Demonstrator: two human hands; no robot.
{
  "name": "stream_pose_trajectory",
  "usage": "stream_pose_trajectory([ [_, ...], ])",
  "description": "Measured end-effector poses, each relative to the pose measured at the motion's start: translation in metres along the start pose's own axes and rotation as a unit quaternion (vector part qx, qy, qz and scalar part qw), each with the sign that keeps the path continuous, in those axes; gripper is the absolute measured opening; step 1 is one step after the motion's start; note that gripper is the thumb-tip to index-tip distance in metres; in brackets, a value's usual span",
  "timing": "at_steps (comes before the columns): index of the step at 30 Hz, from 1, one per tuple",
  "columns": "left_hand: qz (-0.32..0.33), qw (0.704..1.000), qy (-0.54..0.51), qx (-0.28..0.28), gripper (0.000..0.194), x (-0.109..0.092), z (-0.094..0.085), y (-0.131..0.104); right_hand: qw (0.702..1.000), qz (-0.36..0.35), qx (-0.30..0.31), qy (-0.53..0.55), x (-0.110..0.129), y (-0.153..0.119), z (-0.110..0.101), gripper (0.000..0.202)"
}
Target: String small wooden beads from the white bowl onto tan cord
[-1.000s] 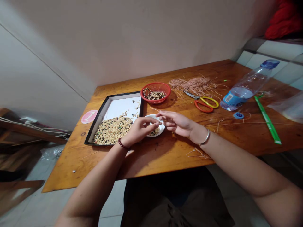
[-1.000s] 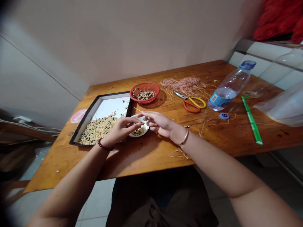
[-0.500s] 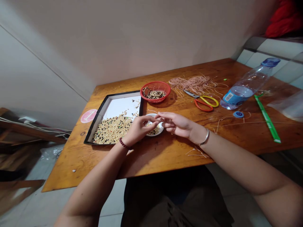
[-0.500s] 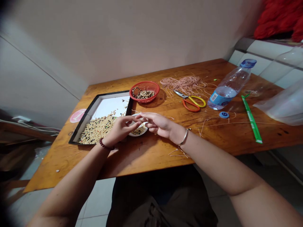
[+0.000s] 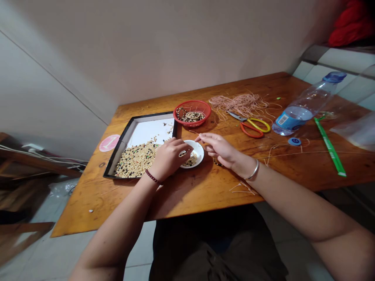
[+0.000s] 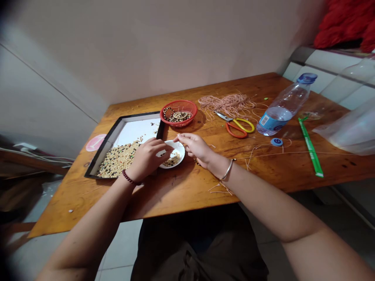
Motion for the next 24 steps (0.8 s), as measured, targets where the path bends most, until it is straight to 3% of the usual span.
stream_pose_trajectory([
  [7,0.019,0.999,0.023,-0.015,0.017,-0.002,-0.003,0.001,0.999,-0.019,-0.019,0.027,0.004,0.004,-0.005,0.019],
  [13,0.040,0.998,0.051,-0.013,0.019,-0.004,-0.004,0.001,0.999,-0.041,0.011,0.027,0.009,0.003,0.000,0.025],
  [17,0.052,0.995,0.080,-0.012,0.020,-0.004,-0.005,0.001,0.996,-0.084,-0.001,-0.024,0.010,0.009,-0.002,0.030],
  [21,0.063,0.992,0.112,-0.010,0.022,-0.006,-0.006,0.001,0.960,-0.235,-0.036,-0.149,0.023,0.009,-0.004,0.031],
  [24,0.070,0.989,0.132,-0.014,0.023,-0.008,-0.008,0.002,0.912,-0.294,-0.042,-0.281,0.022,0.004,-0.001,0.026],
])
Point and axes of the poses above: each hand's wrist, its own y-axis towards the middle knuckle, its own z-axis out of the palm, x = y × z, the point moved 10 cm from there along y, towards the middle knuckle, and after that the axes turned 15 degrees about -x, right-handed, at the moved point
